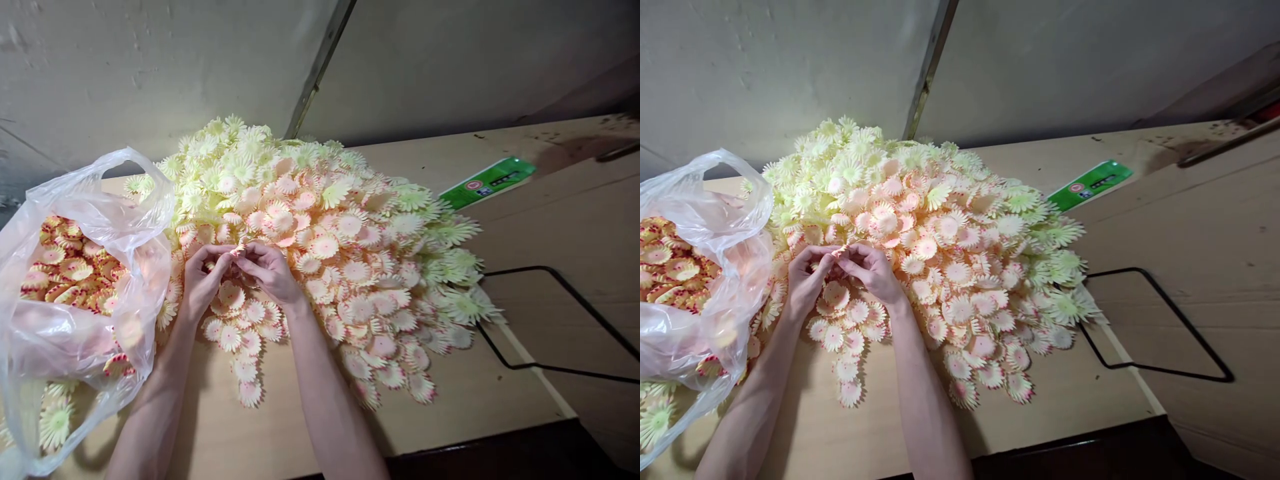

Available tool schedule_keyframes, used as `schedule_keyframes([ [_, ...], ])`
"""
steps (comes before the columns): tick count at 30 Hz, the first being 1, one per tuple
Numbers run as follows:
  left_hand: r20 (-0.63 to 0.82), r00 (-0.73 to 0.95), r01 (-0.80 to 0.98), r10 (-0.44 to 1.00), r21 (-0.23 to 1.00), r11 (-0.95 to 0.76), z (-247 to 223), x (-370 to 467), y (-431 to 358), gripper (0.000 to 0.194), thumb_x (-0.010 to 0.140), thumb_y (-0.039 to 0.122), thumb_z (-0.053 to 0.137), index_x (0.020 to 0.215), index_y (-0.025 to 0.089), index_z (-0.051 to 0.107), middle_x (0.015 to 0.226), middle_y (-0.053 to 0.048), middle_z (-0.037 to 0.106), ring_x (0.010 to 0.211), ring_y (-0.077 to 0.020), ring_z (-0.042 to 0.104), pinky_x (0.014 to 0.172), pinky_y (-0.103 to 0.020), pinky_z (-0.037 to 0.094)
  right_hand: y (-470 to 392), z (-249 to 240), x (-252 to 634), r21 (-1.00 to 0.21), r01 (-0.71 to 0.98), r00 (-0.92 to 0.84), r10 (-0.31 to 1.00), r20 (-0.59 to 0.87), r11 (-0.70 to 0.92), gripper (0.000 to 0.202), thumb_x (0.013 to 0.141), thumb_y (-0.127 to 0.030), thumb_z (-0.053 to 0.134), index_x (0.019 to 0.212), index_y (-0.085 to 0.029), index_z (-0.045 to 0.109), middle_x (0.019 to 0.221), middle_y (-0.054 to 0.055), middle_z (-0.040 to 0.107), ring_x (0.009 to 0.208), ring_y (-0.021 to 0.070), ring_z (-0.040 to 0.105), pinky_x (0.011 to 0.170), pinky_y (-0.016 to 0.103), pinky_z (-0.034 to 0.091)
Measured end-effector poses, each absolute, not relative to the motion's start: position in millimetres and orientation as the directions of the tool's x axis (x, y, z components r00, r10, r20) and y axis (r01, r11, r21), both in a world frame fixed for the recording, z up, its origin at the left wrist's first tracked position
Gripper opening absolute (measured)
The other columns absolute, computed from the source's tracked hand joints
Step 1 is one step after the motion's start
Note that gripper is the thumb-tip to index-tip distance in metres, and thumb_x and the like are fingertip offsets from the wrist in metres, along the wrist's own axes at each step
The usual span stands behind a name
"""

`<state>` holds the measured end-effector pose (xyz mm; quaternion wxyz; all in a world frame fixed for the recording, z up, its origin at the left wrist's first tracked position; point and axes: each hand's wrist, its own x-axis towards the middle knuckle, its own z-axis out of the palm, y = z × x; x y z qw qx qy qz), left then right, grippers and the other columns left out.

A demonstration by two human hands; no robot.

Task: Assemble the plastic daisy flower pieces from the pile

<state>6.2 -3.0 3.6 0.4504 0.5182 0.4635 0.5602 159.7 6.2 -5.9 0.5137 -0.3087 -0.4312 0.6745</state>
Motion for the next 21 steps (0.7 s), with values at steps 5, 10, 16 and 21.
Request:
schedule_keyframes([
  [5,0.105,-0.089,-0.091,0.990,0.989,-0.113,2.9,11.1,-2.2,0.047,0.080,0.062,0.075,0.083,0.017,0.065,0.066,0.000,0.065,0.056,-0.0102,0.057,0.055,-0.022,0.046,4.7,-1.7,160.3,-0.907,-0.389,-0.352,0.936,-0.017,-0.163,0.028,0.079,-0.042,0.084,0.091,-0.020,0.071,0.080,-0.001,0.069,0.076,0.0132,0.066,0.076,0.027,0.055],
  [10,0.129,-0.091,-0.085,0.988,0.987,-0.136,4.5,13.9,-3.5,0.047,0.083,0.064,0.071,0.083,0.019,0.058,0.067,0.003,0.059,0.056,-0.0085,0.051,0.052,-0.021,0.041,4.8,-0.4,161.5,-0.904,-0.391,-0.417,0.909,0.005,-0.175,0.029,0.080,-0.042,0.084,0.090,-0.019,0.068,0.082,-0.001,0.067,0.080,0.0121,0.064,0.082,0.027,0.055],
  [16,0.111,-0.100,-0.109,0.989,0.987,-0.122,7.4,12.2,-3.3,0.046,0.086,0.066,0.068,0.080,0.021,0.056,0.065,0.003,0.055,0.054,-0.0100,0.049,0.052,-0.024,0.043,3.7,1.2,161.7,-0.896,-0.411,-0.468,0.883,0.047,-0.170,0.027,0.083,-0.042,0.082,0.087,-0.019,0.067,0.083,0.000,0.067,0.081,0.0116,0.062,0.083,0.025,0.053],
  [21,0.054,-0.127,-0.180,0.990,0.981,-0.077,0.3,10.7,-2.6,0.046,0.085,0.065,0.070,0.080,0.022,0.054,0.062,0.005,0.050,0.048,-0.0091,0.044,0.044,-0.024,0.038,1.9,5.9,161.8,-0.853,-0.478,-0.407,0.914,0.003,-0.210,0.035,0.073,-0.043,0.089,0.086,-0.021,0.065,0.076,-0.002,0.062,0.072,0.0126,0.059,0.074,0.025,0.053],
])
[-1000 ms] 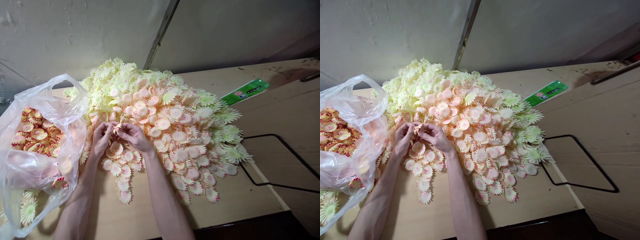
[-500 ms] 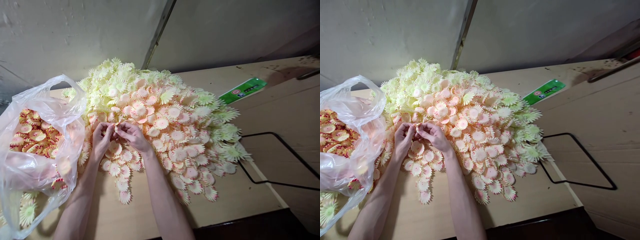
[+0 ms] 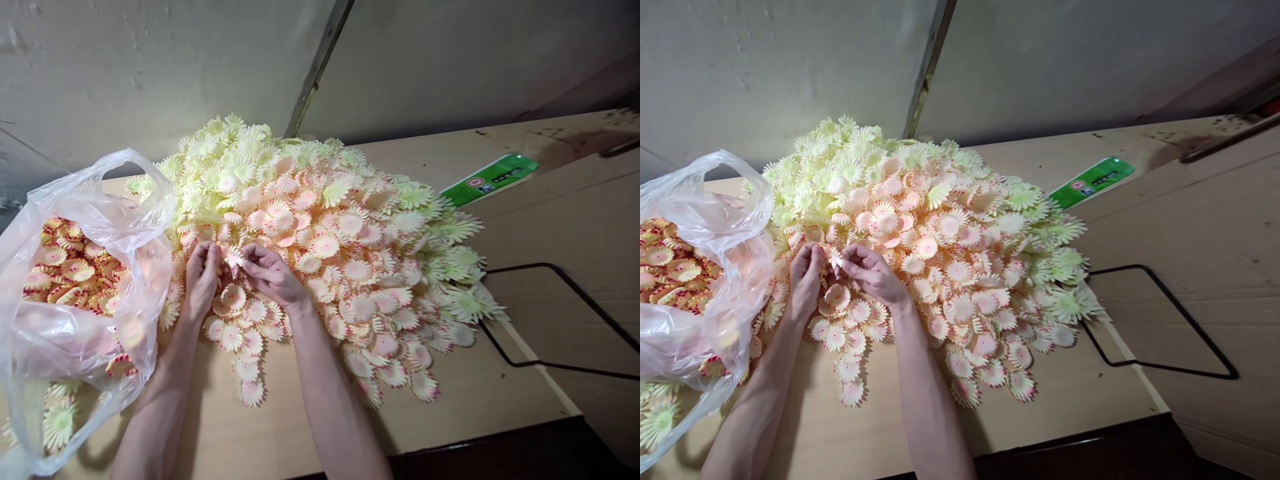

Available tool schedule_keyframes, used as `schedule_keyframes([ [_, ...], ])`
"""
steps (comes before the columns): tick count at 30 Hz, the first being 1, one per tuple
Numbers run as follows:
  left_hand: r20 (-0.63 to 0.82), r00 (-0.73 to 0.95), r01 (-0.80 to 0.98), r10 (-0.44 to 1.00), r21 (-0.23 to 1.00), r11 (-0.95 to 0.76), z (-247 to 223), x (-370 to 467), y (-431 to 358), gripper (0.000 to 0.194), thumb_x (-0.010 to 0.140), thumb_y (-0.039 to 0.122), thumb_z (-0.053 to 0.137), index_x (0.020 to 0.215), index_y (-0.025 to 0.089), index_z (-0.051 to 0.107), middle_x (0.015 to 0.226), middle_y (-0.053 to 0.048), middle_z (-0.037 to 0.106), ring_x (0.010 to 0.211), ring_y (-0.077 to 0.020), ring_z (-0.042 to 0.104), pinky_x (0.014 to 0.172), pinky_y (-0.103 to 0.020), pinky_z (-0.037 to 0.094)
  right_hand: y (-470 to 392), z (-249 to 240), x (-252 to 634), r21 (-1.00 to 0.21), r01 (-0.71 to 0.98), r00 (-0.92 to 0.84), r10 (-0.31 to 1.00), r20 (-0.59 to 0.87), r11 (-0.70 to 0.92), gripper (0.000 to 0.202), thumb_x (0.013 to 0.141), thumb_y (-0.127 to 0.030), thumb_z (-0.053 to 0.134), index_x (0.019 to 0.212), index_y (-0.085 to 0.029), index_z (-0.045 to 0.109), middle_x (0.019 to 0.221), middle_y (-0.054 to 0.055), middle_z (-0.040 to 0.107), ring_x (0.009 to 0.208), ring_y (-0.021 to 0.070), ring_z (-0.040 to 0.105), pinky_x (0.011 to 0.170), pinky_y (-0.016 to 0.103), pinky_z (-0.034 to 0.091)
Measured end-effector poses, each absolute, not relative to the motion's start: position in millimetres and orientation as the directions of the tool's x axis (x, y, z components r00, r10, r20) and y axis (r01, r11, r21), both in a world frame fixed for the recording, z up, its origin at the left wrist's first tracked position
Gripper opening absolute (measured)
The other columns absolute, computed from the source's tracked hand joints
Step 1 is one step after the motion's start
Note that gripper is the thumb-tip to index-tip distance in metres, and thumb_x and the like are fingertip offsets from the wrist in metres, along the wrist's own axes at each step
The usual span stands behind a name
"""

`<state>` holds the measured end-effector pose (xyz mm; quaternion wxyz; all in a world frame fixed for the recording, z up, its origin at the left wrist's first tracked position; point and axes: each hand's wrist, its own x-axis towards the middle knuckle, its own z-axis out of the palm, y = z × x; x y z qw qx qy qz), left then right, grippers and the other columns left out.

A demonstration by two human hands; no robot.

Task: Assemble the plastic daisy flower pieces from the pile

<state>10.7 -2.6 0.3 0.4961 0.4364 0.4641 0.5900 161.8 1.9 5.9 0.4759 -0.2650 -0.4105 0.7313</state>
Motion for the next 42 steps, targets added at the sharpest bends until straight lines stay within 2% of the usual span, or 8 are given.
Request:
schedule_keyframes([
  [5,0.008,-0.074,-0.250,0.997,0.968,-0.026,0.3,16.3,-5.6,0.046,0.088,0.066,0.064,0.082,0.023,0.050,0.060,0.006,0.050,0.045,-0.0083,0.042,0.042,-0.022,0.037,0.0,3.8,164.4,-0.853,-0.483,-0.476,0.877,0.066,-0.198,0.030,0.079,-0.042,0.085,0.086,-0.021,0.064,0.079,0.000,0.062,0.076,0.0133,0.060,0.076,0.027,0.052],
  [12,0.051,-0.082,-0.241,0.995,0.968,-0.069,-1.2,14.9,-6.1,0.049,0.085,0.065,0.069,0.075,0.021,0.052,0.068,0.003,0.051,0.058,-0.0100,0.046,0.053,-0.023,0.043,-3.0,-2.3,169.3,-0.886,-0.434,-0.559,0.820,0.123,-0.163,0.027,0.084,-0.040,0.081,0.084,-0.020,0.063,0.082,0.000,0.060,0.076,0.0122,0.057,0.076,0.026,0.048],
  [17,-0.006,-0.008,-0.298,1.000,0.955,0.003,-0.3,17.8,-6.4,0.052,0.082,0.070,0.069,0.073,0.022,0.052,0.061,0.005,0.048,0.048,-0.0092,0.041,0.044,-0.024,0.037,-4.0,-5.7,171.9,-0.892,-0.417,-0.593,0.796,0.123,-0.173,0.026,0.085,-0.042,0.080,0.086,-0.021,0.064,0.083,0.000,0.059,0.077,0.0146,0.058,0.077,0.030,0.049],
  [23,-0.137,-0.173,-0.354,0.975,0.933,0.068,-2.4,11.4,2.0,0.054,0.075,0.070,0.076,0.070,0.023,0.050,0.066,0.003,0.052,0.055,-0.0105,0.048,0.048,-0.026,0.044,-6.2,2.4,170.4,-0.880,-0.470,-0.645,0.708,0.287,-0.072,0.031,0.077,-0.043,0.086,0.070,-0.020,0.067,0.102,0.007,0.064,0.096,0.0192,0.061,0.087,0.036,0.049],
  [27,-0.057,-0.213,-0.307,0.975,0.952,-0.012,-1.1,8.0,3.4,0.049,0.073,0.066,0.080,0.076,0.023,0.056,0.067,0.004,0.051,0.056,-0.0096,0.049,0.051,-0.024,0.046,-1.0,-0.4,169.2,-0.860,-0.506,-0.541,0.802,0.254,-0.069,0.028,0.072,-0.039,0.091,0.073,-0.020,0.070,0.085,0.003,0.066,0.076,0.0137,0.062,0.071,0.028,0.050],
  [31,-0.002,-0.095,-0.296,0.995,0.955,-0.026,5.1,6.1,0.7,0.046,0.075,0.063,0.080,0.085,0.025,0.057,0.064,0.005,0.053,0.050,-0.0093,0.048,0.043,-0.023,0.042,2.9,0.4,166.6,-0.863,-0.497,-0.419,0.896,0.147,-0.091,0.032,0.066,-0.037,0.094,0.072,-0.019,0.068,0.064,-0.003,0.062,0.048,0.0086,0.053,0.046,0.022,0.042],
  [35,-0.020,0.060,-0.313,0.998,0.949,0.037,7.3,3.5,-1.1,0.047,0.078,0.062,0.079,0.096,0.025,0.055,0.059,0.006,0.055,0.044,-0.0102,0.050,0.036,-0.021,0.037,4.5,3.2,158.8,-0.891,-0.452,-0.241,0.968,0.072,-0.046,0.032,0.069,-0.041,0.091,0.074,-0.020,0.067,0.060,-0.004,0.061,0.042,0.0081,0.050,0.041,0.023,0.041],
  [42,0.018,0.043,-0.209,0.999,0.978,-0.008,0.5,2.2,-1.0,0.046,0.074,0.059,0.083,0.078,0.019,0.059,0.064,0.003,0.063,0.046,-0.0074,0.051,0.040,-0.020,0.038,6.3,-1.8,152.1,-0.915,-0.403,-0.201,0.977,0.068,-0.020,0.030,0.068,-0.038,0.092,0.083,-0.018,0.075,0.067,-0.001,0.069,0.044,0.0073,0.051,0.038,0.021,0.039],
])
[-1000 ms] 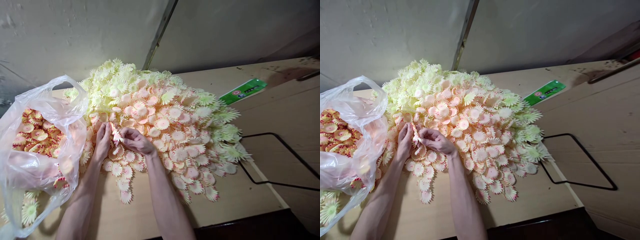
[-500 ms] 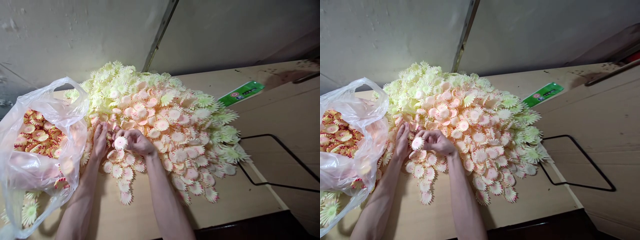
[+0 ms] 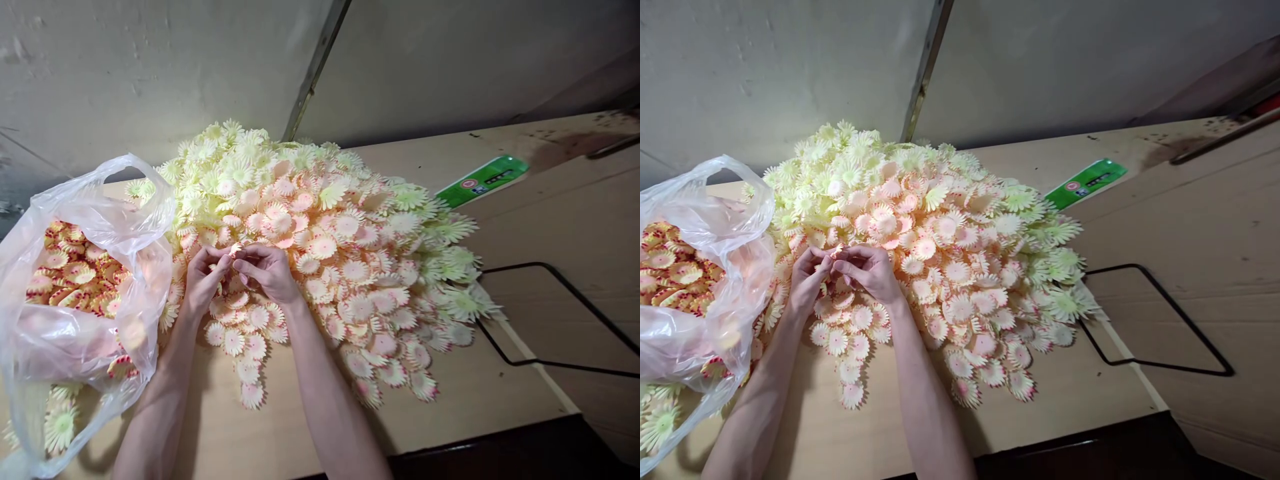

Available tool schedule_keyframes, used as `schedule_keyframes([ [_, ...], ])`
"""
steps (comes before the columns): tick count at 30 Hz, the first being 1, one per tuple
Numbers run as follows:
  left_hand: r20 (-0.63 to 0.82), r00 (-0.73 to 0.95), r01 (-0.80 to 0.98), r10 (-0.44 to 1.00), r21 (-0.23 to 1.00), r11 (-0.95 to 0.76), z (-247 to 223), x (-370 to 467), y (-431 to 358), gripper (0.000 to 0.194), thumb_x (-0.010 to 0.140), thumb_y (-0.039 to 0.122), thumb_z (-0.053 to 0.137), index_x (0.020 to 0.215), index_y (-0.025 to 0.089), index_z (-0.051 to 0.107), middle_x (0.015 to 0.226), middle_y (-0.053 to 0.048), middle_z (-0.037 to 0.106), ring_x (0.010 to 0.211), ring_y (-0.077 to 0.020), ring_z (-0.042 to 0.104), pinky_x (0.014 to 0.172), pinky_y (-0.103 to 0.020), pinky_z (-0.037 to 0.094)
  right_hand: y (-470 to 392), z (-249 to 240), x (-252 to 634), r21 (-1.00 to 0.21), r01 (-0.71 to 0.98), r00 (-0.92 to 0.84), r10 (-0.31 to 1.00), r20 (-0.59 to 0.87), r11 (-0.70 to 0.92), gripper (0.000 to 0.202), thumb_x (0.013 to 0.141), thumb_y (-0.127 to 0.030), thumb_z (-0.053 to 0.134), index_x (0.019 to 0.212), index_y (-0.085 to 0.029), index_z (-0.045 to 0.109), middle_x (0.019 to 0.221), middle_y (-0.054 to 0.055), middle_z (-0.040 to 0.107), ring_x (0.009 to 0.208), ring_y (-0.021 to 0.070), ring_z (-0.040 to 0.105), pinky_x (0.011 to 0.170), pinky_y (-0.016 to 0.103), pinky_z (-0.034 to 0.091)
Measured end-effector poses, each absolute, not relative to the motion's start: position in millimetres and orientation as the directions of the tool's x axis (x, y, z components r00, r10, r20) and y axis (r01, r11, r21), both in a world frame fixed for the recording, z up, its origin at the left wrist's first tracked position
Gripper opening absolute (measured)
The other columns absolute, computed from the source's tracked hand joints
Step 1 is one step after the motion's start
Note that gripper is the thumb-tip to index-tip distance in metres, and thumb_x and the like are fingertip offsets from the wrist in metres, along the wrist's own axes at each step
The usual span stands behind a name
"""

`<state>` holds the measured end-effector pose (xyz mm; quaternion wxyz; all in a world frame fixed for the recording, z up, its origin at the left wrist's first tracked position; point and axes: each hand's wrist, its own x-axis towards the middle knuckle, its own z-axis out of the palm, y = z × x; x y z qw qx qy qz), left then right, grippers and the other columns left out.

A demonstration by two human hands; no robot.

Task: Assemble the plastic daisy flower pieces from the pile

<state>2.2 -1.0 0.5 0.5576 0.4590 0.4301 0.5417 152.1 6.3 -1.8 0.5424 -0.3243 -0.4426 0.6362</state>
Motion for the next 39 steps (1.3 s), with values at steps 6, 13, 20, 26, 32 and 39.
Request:
schedule_keyframes([
  [6,0.011,0.026,-0.199,1.000,0.980,-0.006,0.9,1.4,-1.5,0.046,0.075,0.058,0.083,0.075,0.018,0.060,0.070,0.000,0.068,0.047,-0.0068,0.052,0.043,-0.021,0.040,6.3,-1.0,153.7,-0.919,-0.393,-0.217,0.974,0.070,-0.022,0.025,0.071,-0.037,0.090,0.083,-0.019,0.078,0.060,-0.001,0.066,0.045,0.0087,0.051,0.040,0.022,0.039],
  [13,-0.007,0.068,-0.240,0.998,0.970,0.023,6.7,1.6,-0.8,0.048,0.075,0.062,0.081,0.085,0.020,0.061,0.058,0.004,0.059,0.042,-0.0086,0.050,0.035,-0.020,0.040,8.3,-6.6,156.0,-0.927,-0.374,-0.209,0.973,0.095,0.010,0.026,0.077,-0.041,0.085,0.087,-0.019,0.077,0.065,-0.001,0.067,0.048,0.0096,0.055,0.043,0.023,0.042],
  [20,0.015,0.056,-0.200,0.998,0.980,-0.004,2.6,2.2,-0.2,0.044,0.075,0.056,0.083,0.091,0.019,0.065,0.059,0.005,0.060,0.044,-0.0073,0.051,0.040,-0.018,0.038,8.7,-7.9,158.7,-0.930,-0.368,-0.216,0.972,0.092,0.006,0.026,0.079,-0.041,0.084,0.089,-0.019,0.077,0.067,-0.001,0.067,0.051,0.0093,0.057,0.046,0.022,0.045],
  [26,0.015,0.065,-0.168,0.998,0.986,-0.004,0.8,0.7,-0.4,0.038,0.077,0.051,0.083,0.085,0.017,0.066,0.061,0.004,0.060,0.047,-0.0069,0.052,0.043,-0.018,0.039,9.3,-6.2,158.9,-0.925,-0.381,-0.212,0.972,0.103,0.015,0.023,0.079,-0.039,0.084,0.088,-0.020,0.076,0.064,-0.003,0.065,0.050,0.0095,0.057,0.044,0.021,0.046],
  [32,0.015,0.084,-0.211,0.996,0.977,0.003,2.1,1.8,0.3,0.036,0.078,0.049,0.083,0.089,0.019,0.066,0.060,0.004,0.059,0.046,-0.0078,0.051,0.042,-0.019,0.038,7.7,-2.8,158.7,-0.937,-0.349,-0.211,0.975,0.075,-0.004,0.028,0.079,-0.045,0.083,0.089,-0.021,0.074,0.062,-0.003,0.062,0.048,0.0095,0.054,0.041,0.021,0.044],
  [39,0.051,0.066,-0.145,0.997,0.989,-0.041,-2.7,1.1,-0.3,0.035,0.082,0.050,0.080,0.086,0.018,0.065,0.062,0.003,0.061,0.048,-0.0084,0.053,0.045,-0.020,0.040,8.1,-5.4,161.1,-0.950,-0.312,-0.229,0.970,0.079,0.004,0.026,0.083,-0.044,0.079,0.091,-0.021,0.073,0.058,-0.004,0.060,0.048,0.0099,0.053,0.044,0.022,0.044],
])
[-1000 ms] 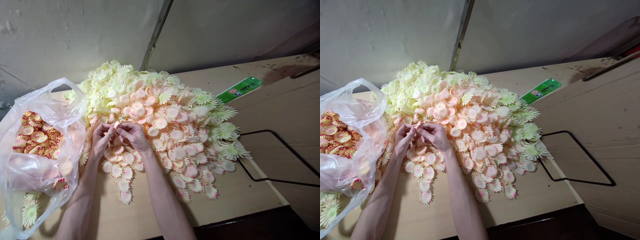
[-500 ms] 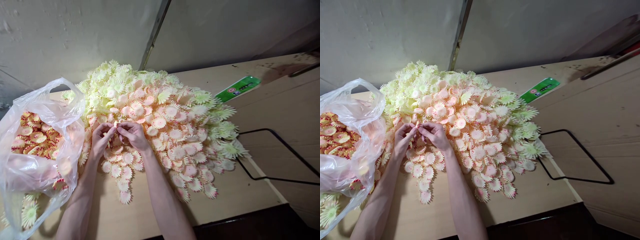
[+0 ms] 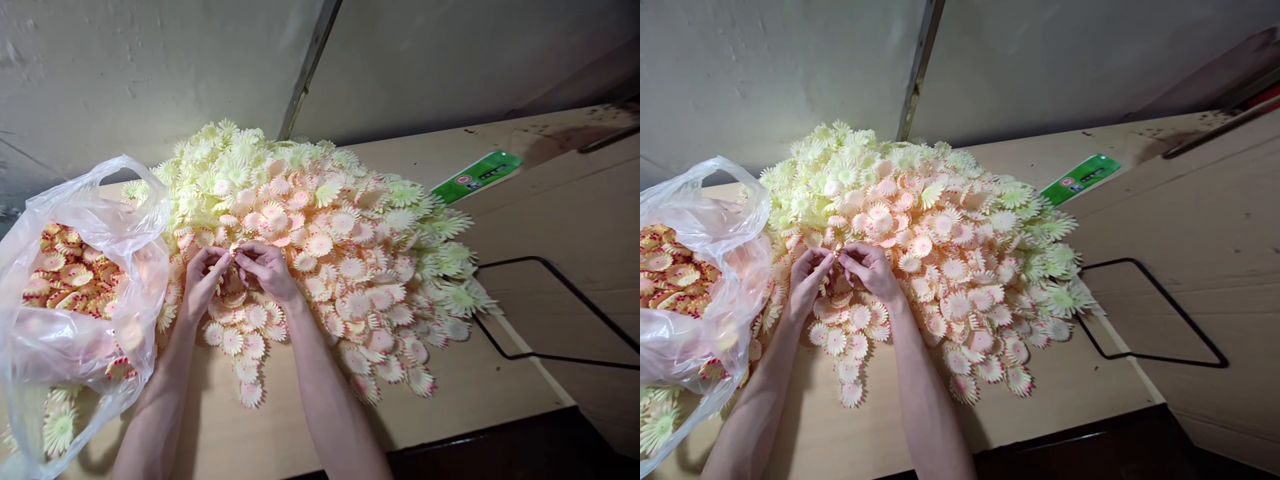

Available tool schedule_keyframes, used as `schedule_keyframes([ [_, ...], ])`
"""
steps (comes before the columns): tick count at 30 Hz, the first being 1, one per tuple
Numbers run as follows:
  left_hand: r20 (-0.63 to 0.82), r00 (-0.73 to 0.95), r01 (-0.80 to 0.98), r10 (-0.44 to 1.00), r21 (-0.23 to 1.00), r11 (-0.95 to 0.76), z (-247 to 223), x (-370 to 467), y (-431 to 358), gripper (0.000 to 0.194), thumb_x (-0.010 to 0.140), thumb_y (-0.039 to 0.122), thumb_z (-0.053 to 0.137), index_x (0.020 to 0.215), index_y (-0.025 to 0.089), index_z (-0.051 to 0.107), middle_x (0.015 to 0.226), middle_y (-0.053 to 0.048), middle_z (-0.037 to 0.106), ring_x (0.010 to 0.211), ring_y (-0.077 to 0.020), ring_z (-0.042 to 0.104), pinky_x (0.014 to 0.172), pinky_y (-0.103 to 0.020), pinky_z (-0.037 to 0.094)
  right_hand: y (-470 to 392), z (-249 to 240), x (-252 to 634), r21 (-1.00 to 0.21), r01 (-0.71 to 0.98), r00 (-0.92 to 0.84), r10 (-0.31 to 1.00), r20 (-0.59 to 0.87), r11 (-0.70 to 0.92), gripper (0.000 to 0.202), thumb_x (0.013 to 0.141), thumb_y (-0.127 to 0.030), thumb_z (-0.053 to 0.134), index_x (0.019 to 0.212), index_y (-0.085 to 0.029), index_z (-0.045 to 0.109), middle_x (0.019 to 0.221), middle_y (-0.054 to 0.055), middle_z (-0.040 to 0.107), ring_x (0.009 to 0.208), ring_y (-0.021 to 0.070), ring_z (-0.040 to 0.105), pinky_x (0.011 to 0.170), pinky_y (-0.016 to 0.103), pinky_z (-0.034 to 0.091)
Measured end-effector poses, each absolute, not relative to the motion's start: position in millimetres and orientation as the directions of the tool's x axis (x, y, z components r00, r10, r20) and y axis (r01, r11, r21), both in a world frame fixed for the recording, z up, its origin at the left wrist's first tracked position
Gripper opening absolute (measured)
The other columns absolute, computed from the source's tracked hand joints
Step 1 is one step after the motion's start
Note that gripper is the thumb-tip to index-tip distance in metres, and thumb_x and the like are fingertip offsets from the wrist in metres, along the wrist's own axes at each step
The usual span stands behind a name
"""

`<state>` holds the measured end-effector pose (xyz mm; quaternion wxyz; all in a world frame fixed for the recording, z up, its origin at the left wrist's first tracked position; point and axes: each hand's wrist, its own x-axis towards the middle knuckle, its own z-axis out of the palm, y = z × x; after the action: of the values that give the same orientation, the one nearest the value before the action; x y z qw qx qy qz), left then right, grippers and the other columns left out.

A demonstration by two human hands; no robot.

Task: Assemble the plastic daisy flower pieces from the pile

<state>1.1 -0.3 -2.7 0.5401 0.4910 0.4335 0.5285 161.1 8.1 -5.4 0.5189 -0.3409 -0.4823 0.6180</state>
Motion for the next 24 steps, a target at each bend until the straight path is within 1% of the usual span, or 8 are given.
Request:
schedule_keyframes([
  [11,0.016,0.046,-0.086,0.999,0.996,-0.012,1.5,3.0,-2.6,0.038,0.084,0.056,0.075,0.087,0.020,0.063,0.063,0.002,0.056,0.048,-0.0107,0.051,0.044,-0.024,0.038,6.6,-1.8,160.5,-0.962,-0.272,-0.231,0.969,0.089,0.023,0.027,0.084,-0.046,0.079,0.088,-0.020,0.069,0.059,-0.005,0.061,0.049,0.0102,0.054,0.048,0.024,0.046],
  [16,0.026,0.054,-0.052,0.998,0.998,-0.023,-0.8,2.8,-3.1,0.034,0.091,0.054,0.068,0.091,0.021,0.063,0.067,0.002,0.056,0.051,-0.0107,0.051,0.047,-0.025,0.041,6.2,1.1,159.3,-0.964,-0.266,-0.226,0.971,0.078,0.016,0.031,0.080,-0.048,0.081,0.086,-0.020,0.069,0.062,-0.004,0.061,0.050,0.0107,0.054,0.047,0.025,0.047],
  [21,0.017,0.062,-0.115,0.998,0.993,-0.010,0.6,3.3,-2.3,0.033,0.089,0.054,0.071,0.087,0.021,0.065,0.066,0.001,0.057,0.050,-0.0113,0.051,0.045,-0.025,0.041,5.7,2.2,159.4,-0.962,-0.273,-0.238,0.968,0.076,0.008,0.029,0.082,-0.046,0.080,0.086,-0.019,0.069,0.061,-0.004,0.061,0.051,0.0109,0.055,0.049,0.025,0.048],
  [24,0.001,0.068,-0.154,0.998,0.988,0.010,2.6,3.3,-1.8,0.032,0.088,0.052,0.072,0.089,0.021,0.066,0.064,0.001,0.058,0.049,-0.0115,0.051,0.045,-0.025,0.040,6.0,2.5,159.6,-0.963,-0.268,-0.232,0.970,0.070,0.005,0.031,0.082,-0.048,0.080,0.087,-0.019,0.069,0.060,-0.004,0.062,0.052,0.0114,0.055,0.050,0.025,0.049],
])
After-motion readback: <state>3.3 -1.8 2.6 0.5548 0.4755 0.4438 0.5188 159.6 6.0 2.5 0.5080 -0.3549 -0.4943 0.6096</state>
